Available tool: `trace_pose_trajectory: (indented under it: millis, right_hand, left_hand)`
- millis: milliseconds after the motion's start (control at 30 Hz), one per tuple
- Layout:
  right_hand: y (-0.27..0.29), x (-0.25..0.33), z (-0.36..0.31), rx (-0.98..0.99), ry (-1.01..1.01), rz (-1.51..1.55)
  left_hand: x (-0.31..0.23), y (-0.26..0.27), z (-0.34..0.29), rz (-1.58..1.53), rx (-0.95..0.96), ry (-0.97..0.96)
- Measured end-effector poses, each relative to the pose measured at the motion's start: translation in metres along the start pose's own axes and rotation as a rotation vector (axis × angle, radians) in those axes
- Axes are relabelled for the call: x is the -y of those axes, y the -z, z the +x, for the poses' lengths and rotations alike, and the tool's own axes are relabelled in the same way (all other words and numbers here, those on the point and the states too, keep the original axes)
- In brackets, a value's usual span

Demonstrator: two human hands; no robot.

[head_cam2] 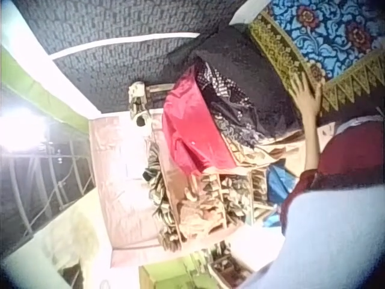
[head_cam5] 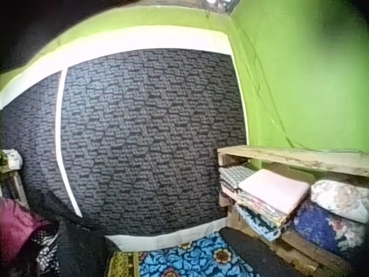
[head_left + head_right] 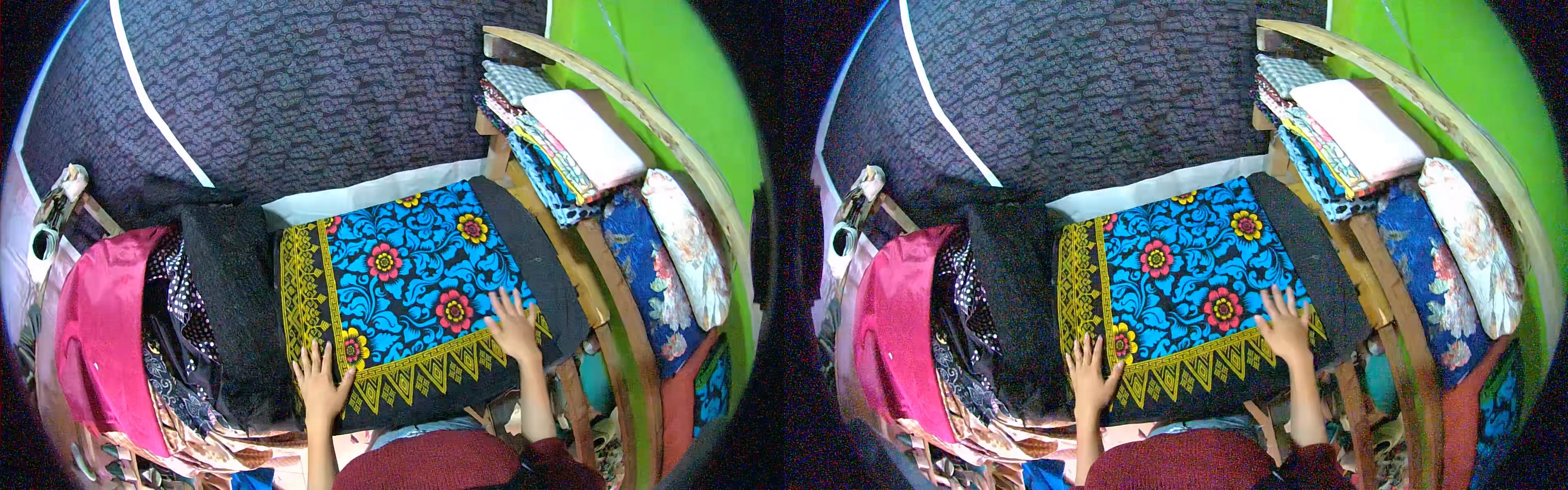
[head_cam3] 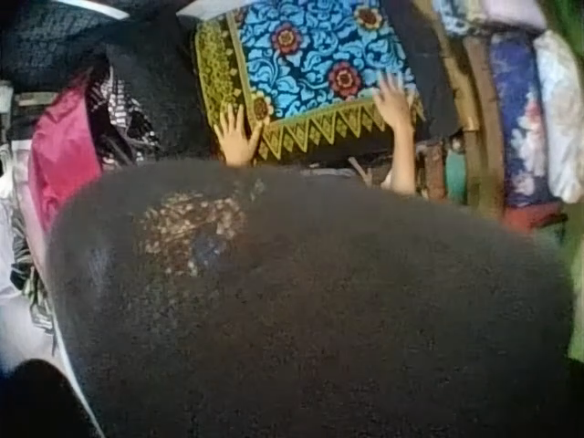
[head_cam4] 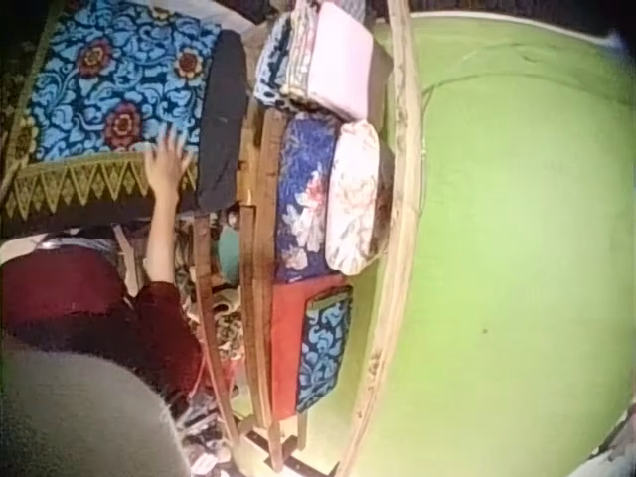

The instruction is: Folding a piece of patterned fabric and placing it on a storage shelf.

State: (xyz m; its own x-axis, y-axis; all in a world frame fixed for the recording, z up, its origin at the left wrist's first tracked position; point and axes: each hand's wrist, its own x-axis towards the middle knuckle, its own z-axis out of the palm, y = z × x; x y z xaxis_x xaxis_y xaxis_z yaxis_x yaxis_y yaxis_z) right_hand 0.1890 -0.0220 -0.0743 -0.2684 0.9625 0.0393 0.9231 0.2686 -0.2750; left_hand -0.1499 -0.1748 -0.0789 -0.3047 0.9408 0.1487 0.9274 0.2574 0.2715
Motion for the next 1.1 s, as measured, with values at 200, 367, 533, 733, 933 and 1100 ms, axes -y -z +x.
trace_pose_trajectory:
  millis: [200, 367, 533, 733, 933, 1100]
  right_hand:
    - [0.030, 0.001, 0.040, 0.179, -0.038, -0.120]
    - [0.021, 0.087, 0.132, -0.057, 0.555, -0.064]
    - [-0.035, 0.092, 0.222, 0.040, 0.726, -0.022]
    - [-0.020, -0.017, 0.288, -0.113, 0.108, -0.072]
    - [-0.033, -0.035, 0.336, -0.259, -0.107, -0.032]
    - [-0.040, -0.017, 0.352, -0.572, -0.100, 0.575]
  left_hand:
    - [-0.001, 0.058, 0.052, -0.001, 0.540, 0.012]
    - [-0.042, 0.069, 0.184, 0.191, 0.360, -0.131]
    - [0.040, -0.023, 0.283, 0.306, -0.110, -0.205]
    - [0.111, -0.036, 0.301, 0.019, -0.202, 0.076]
    - [0.106, -0.042, 0.339, -0.007, -0.204, 0.325]
    - [0.126, -0.037, 0.344, -0.711, -0.348, 0.322]
